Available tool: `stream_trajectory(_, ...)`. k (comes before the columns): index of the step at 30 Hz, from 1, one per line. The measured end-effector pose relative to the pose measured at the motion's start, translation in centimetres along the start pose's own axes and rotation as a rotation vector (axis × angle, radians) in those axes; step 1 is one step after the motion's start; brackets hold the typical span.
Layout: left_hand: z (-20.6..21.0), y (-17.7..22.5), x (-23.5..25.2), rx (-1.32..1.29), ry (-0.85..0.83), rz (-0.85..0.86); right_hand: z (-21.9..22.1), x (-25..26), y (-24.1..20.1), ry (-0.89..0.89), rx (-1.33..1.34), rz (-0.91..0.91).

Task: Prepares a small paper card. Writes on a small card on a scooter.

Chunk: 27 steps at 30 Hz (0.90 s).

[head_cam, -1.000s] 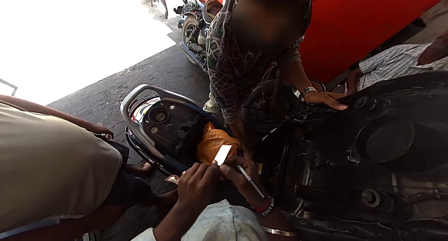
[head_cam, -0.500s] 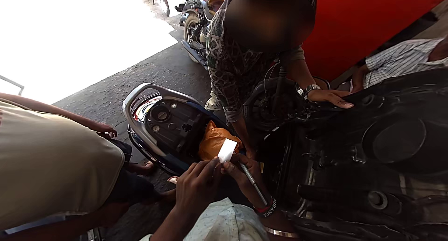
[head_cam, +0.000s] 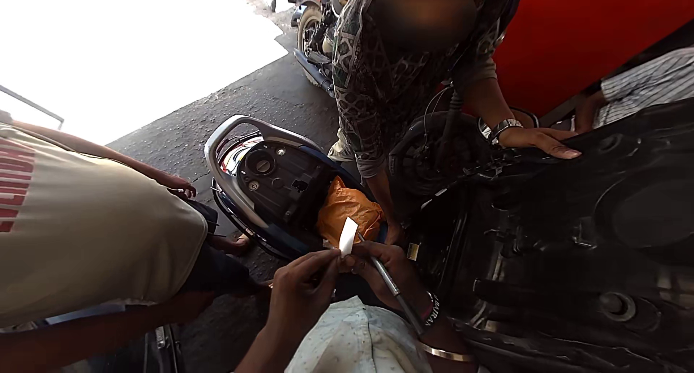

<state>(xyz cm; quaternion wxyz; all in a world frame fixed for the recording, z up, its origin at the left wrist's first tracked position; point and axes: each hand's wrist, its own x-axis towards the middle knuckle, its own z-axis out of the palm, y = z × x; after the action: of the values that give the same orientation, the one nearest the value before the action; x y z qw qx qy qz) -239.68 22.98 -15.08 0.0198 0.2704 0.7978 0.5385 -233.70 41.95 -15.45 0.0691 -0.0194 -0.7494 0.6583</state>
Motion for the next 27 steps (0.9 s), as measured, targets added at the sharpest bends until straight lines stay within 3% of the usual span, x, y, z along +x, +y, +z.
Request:
stream_trajectory(9, 1.0, 1.0, -0.3, 0.324, 0.080, -0.097, 0.0, -0.1, 0.4, -0.017, -0.134, -0.058)
stream_trajectory(19, -1.2, 0.8, 1.5, 0.010, -0.253, -0.433, -0.3, -0.3, 0.3, -0.086, -0.057, 0.019)
stream_trajectory(27, -2.4, 0.9, 1.7, -0.355, -0.303, -0.428, -0.4, -0.3, 0.1, -0.110, 0.173, 0.026)
